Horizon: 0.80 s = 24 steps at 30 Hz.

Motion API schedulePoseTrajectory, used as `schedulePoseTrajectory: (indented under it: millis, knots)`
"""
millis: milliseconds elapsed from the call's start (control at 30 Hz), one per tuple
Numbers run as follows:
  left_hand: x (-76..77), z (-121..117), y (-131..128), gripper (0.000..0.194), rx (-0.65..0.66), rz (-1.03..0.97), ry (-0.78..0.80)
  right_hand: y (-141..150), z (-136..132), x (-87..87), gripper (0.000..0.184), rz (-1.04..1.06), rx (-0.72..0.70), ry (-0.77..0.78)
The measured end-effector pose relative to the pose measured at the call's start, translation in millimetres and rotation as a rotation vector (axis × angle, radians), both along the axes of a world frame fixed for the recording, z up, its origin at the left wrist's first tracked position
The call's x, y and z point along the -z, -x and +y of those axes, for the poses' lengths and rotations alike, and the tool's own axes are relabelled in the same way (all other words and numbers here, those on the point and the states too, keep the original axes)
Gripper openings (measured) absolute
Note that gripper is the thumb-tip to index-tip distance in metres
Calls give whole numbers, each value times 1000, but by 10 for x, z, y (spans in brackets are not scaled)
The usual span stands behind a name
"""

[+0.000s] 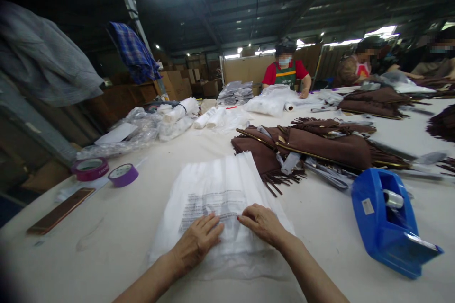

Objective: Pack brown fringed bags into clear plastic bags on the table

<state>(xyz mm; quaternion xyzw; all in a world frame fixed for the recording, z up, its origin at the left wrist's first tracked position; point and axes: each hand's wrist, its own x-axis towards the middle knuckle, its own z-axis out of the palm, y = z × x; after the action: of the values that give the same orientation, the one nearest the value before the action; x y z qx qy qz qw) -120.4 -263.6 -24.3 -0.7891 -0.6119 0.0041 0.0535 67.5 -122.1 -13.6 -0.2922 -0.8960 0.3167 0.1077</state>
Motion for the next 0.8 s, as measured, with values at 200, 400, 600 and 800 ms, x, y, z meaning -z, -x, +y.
schedulePoseTrajectory:
  millis: [200,400,600,800]
  knots:
    - [-94,43,-63,19,-141,-169,-64,-168,-149,-16,48,56,-50,29]
    - [-103,116,-129,23,-334,-231,-78,-163,-397,43,41,-24,-58,-298]
    - [-112,128,-127,19,-404,-259,-64,-70,-348,175,25,-80,18,-437]
    - [-162,127,-152,14,-458,-312,-45,-36,-300,257,19,7,129,-396]
